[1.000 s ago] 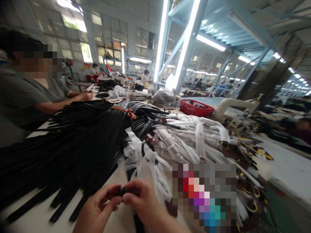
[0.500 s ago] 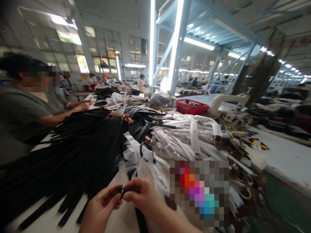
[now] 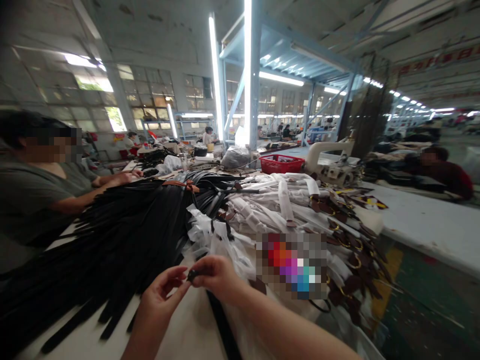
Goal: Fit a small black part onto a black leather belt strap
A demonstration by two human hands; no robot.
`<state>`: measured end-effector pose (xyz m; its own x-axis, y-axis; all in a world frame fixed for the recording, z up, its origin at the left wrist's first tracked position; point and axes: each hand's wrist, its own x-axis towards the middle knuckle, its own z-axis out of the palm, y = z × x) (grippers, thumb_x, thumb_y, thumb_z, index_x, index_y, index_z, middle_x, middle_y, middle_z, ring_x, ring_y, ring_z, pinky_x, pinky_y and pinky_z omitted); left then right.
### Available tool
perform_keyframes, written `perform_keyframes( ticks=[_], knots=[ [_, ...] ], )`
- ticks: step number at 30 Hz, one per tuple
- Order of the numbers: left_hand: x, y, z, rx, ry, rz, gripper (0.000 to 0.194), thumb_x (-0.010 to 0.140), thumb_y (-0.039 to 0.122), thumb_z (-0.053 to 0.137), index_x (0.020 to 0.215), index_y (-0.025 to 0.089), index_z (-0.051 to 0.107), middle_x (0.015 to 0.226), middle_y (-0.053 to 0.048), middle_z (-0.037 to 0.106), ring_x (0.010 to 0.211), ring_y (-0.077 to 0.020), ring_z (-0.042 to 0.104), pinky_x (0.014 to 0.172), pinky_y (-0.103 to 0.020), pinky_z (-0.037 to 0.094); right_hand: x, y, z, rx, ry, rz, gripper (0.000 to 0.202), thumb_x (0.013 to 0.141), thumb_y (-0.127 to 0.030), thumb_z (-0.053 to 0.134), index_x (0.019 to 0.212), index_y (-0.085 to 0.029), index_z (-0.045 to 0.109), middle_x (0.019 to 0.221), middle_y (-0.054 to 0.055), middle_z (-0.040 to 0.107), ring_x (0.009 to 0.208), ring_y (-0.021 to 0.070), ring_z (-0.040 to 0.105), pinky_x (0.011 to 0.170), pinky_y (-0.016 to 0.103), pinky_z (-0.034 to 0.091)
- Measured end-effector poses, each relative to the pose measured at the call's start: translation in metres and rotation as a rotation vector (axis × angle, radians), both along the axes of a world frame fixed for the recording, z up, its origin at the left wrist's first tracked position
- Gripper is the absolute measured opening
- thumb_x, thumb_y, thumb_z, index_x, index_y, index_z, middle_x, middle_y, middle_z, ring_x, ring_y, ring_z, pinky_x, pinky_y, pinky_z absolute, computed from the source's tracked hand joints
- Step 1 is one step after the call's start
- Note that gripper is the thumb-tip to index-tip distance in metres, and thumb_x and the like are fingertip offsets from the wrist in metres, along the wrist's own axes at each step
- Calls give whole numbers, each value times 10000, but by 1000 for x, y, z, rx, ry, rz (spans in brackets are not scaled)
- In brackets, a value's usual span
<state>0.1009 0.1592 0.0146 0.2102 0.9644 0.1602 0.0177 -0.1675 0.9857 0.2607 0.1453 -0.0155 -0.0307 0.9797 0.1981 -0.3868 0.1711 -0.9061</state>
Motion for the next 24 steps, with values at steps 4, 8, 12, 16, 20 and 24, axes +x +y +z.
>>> perform_keyframes(
  ticks=[4,8,12,16,20,24],
  knots=[
    [-5,4,0,43,37,33,369,671,404,764,950,175,689,893,-50,670,722,-165,585,601,-233,481,-1,-2,1,-4,11,10,347,584,-334,925,814,-150,741,764,31,739,674,121,661,673,234,499],
    [-10,7,-3,58,124,27,351,715,440,714,939,173,677,935,-76,663,760,-191,591,600,-254,494,-1,-5,2,-33,27,2,345,624,-356,909,850,-164,733,803,31,745,714,128,683,680,235,518],
    [-12,7,0,60,175,-87,335,770,444,680,975,180,657,999,-83,645,809,-198,607,656,-277,529,0,-7,3,-69,36,-2,357,633,-372,904,861,-163,725,806,32,742,705,131,684,674,240,528],
    [-8,2,2,-13,162,-157,402,785,481,676,1053,182,652,1005,-86,660,899,-230,629,720,-305,548,-3,-7,4,-83,32,-6,355,627,-352,909,860,-159,724,787,21,735,653,113,656,638,226,509],
    [-3,-2,2,23,116,-136,390,765,452,715,1057,193,719,990,-77,661,906,-237,629,690,-290,551,-5,-9,5,-88,-2,14,324,626,-322,907,837,-148,734,796,38,739,678,127,655,630,223,491],
    [-1,-3,3,-114,-21,-116,329,701,448,772,907,193,796,909,-61,697,798,-184,613,615,-218,493,-5,-13,9,-103,-48,22,309,639,-319,892,852,-148,747,699,19,716,595,118,625,581,226,485]
  ],
)
